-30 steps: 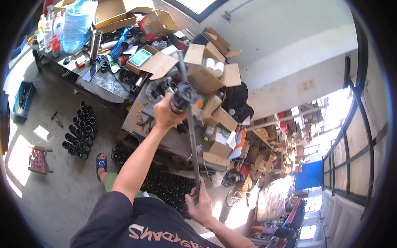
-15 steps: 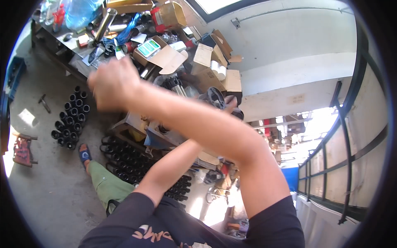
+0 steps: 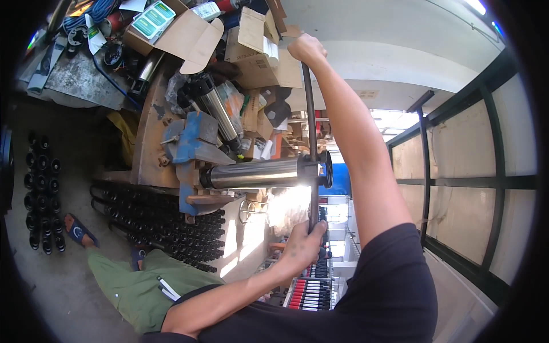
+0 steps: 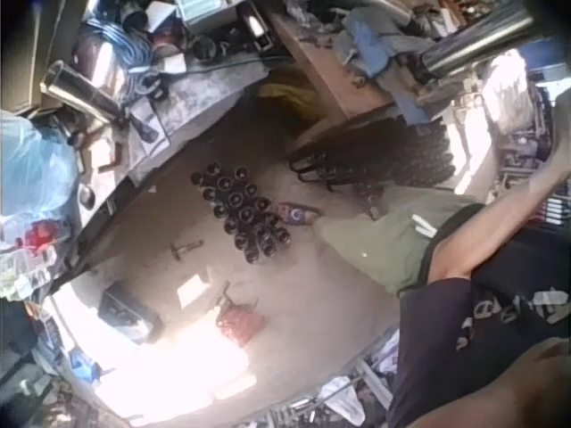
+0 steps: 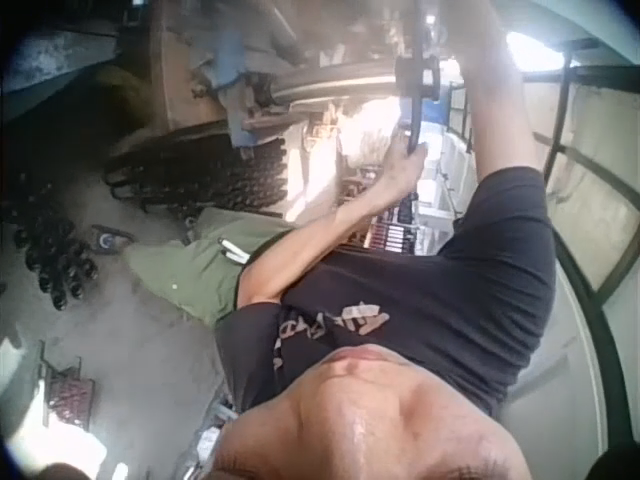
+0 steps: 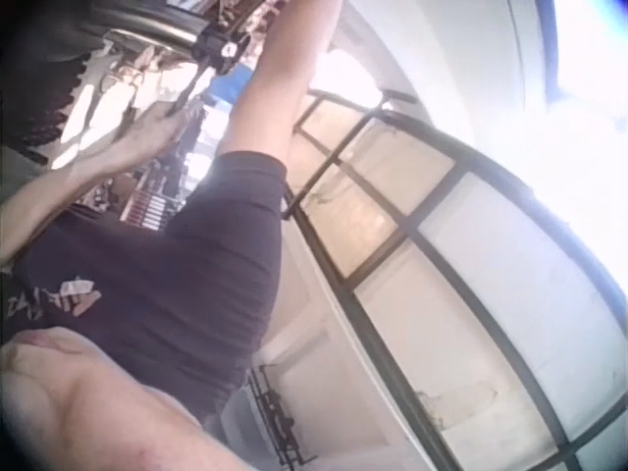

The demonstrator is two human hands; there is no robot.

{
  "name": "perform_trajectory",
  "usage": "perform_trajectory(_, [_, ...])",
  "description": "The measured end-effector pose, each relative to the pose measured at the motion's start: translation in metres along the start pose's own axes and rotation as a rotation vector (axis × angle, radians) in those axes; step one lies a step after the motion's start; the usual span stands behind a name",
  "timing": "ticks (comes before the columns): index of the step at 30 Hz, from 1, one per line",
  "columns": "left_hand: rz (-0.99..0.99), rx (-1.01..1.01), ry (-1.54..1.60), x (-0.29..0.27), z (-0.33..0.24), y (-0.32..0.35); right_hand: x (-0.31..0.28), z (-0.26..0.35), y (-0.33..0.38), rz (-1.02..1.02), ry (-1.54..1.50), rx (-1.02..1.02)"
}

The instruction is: The person assembles metal cylinders at a workbench by fitting end caps onto the cylinders and tightening them using a long metal bar.

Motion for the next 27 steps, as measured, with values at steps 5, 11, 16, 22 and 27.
perform_trajectory(5, [-0.027, -0.090, 0.086, 0.002, -0.010, 0.012, 0.034, -0.029, -0.041, 0.068, -0.713, -0.110])
perform_trajectory(11, [-0.373, 0.326, -0.805, 0.012, -0.063, 0.032, 0.076, 0.045, 0.013, 1.738, -2.075, -0.131])
perform_trajectory(16, [-0.838, 0.290, -2.155, 0.067, -0.067, 0.011, 0.053, 0.068, -0.001, 2.206, -2.543, -0.436])
perform_trajectory(22, [-1.286, 0.072, -2.679, 0.065, -0.052, -0.007, 0.042, 0.058, -0.023, 2.221, -2.922, -0.743])
perform_trajectory(27, [-1.330, 0.071, -2.887, 0.069, -0.035, 0.012, 0.043, -0.023, -0.019, 1.465, -3.451, -0.214])
Point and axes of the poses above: each hand's wrist, its own y-axis away from the middle knuckle, its own x-axis out of the palm, z = x × y, the point moved 8 cm from there along -y, towards the middle knuckle, and after that the axes turned 12 degrees about x, right-handed, at the moved point
